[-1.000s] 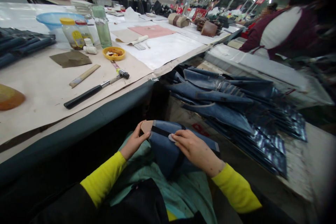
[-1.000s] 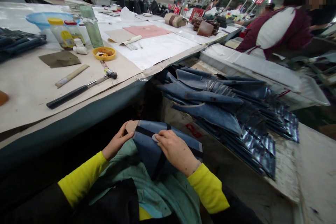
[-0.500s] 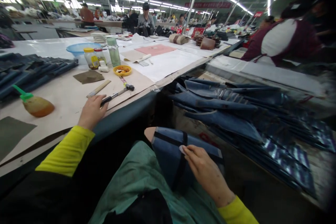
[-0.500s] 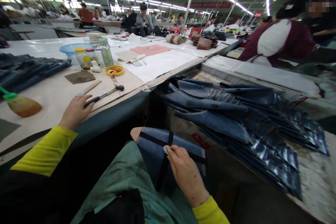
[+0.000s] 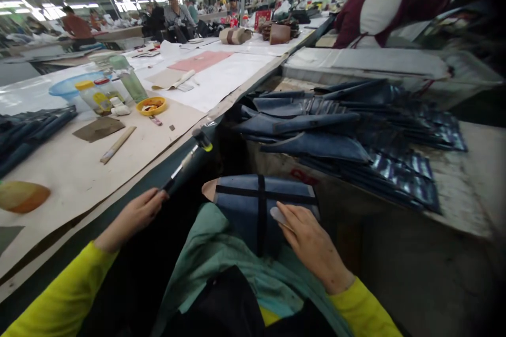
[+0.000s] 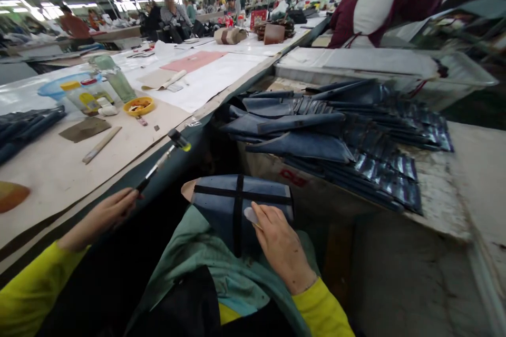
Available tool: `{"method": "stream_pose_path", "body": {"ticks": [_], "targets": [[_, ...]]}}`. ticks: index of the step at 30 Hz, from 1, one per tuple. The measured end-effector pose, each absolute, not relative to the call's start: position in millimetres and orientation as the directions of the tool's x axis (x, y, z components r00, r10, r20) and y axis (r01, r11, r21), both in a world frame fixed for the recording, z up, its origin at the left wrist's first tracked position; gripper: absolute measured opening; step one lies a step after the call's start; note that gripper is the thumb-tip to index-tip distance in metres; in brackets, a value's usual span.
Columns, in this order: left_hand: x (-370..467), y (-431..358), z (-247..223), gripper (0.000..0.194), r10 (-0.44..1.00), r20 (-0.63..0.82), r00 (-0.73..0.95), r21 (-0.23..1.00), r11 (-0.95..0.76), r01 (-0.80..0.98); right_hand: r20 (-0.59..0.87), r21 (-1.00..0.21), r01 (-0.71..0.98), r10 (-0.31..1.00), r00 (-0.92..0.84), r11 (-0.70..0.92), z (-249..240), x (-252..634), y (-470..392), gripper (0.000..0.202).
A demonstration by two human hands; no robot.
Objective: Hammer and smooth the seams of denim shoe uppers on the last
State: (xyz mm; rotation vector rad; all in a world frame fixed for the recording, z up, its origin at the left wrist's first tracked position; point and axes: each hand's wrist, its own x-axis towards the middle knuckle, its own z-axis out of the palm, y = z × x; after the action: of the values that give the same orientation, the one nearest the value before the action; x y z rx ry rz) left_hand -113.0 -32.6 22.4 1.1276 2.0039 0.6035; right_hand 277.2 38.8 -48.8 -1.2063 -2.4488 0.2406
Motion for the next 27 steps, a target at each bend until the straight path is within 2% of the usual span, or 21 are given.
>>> {"method": "stream_pose_path", "body": {"ticks": [3,6,9,12,16,18,21,27], "targets": [[-76,-62,11,0.048,0.849,-0.478,-0.224,0.75,0.527,0.4,0.272,-0.362,0.719,0.805,-0.527,0.593,-49,278,36,0.039],[-61,-83,5,0.045,0.863,-0.441,-0.248,0.785,0.504,0.36,0.274,-0.388,0.704,0.804,-0.527,0.594,-49,280,35,0.038],[-62,-96,1,0.042,0.881,-0.375,-0.287,0.768,0.469,0.437,0.28,-0.408,0.704,0.814,-0.51,0.581,-51,281,35,0.04],[-65,-103,-4,0.04,0.875,-0.388,-0.291,0.706,0.485,0.516,0.29,-0.425,0.703,0.821,-0.492,0.571,-51,279,35,0.041],[-64,-108,-5,0.047,0.857,-0.368,-0.36,0.752,0.502,0.427,0.298,-0.425,0.707,0.824,-0.481,0.566,-50,279,36,0.041],[-65,-110,-5,0.045,0.873,-0.342,-0.348,0.754,0.476,0.453,0.285,-0.421,0.713,0.828,-0.483,0.561,-50,280,36,0.042],[-68,-116,-6,0.038,0.882,-0.365,-0.298,0.689,0.471,0.551,0.261,-0.423,0.717,0.832,-0.49,0.555,-51,281,36,0.044],[-71,-122,-9,0.045,0.882,-0.332,-0.333,0.695,0.468,0.546,0.28,-0.42,0.722,0.835,-0.473,0.55,-55,283,33,0.045]]}}
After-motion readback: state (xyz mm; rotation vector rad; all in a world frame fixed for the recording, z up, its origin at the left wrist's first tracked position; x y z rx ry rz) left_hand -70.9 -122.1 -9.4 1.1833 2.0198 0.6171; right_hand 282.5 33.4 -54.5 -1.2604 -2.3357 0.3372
